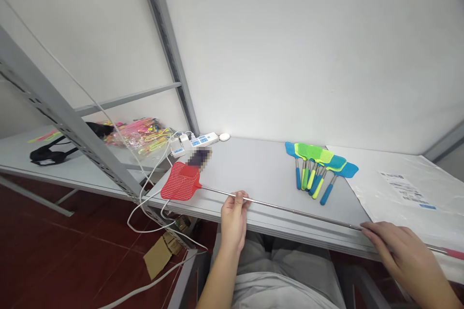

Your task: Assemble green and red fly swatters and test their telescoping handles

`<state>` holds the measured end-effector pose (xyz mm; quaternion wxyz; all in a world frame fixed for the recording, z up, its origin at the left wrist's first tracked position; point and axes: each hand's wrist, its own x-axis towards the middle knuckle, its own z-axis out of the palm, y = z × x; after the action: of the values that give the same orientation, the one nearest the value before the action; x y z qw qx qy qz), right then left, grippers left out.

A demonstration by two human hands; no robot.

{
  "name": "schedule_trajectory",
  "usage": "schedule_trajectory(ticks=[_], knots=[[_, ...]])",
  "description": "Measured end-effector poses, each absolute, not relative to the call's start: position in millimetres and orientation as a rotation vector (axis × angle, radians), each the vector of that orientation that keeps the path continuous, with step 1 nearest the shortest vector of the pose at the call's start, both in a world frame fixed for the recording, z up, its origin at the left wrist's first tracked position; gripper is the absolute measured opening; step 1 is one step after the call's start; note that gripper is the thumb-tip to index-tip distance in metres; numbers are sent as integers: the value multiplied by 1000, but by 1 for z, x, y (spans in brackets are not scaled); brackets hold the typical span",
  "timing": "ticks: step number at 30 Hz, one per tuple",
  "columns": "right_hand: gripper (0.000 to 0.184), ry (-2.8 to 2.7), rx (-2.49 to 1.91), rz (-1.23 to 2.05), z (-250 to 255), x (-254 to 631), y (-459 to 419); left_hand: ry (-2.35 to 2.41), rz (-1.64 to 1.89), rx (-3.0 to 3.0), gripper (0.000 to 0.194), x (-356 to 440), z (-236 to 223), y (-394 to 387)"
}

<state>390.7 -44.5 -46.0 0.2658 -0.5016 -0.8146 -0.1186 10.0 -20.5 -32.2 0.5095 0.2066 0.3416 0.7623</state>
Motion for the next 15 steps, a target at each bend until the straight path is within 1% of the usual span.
schedule_trajectory(ticks=[3,9,15], knots=[[33,-2194,-1347,-332,-43,383,-46,805,1851,489,28,10,-31,-20],[23,-2227,-1326,-341,-40,375,-43,802,1848,500,29,7,-30,-18],[20,-2184,-1317,-321,-39,374,-41,831,1815,532,33,2,-33,-14]])
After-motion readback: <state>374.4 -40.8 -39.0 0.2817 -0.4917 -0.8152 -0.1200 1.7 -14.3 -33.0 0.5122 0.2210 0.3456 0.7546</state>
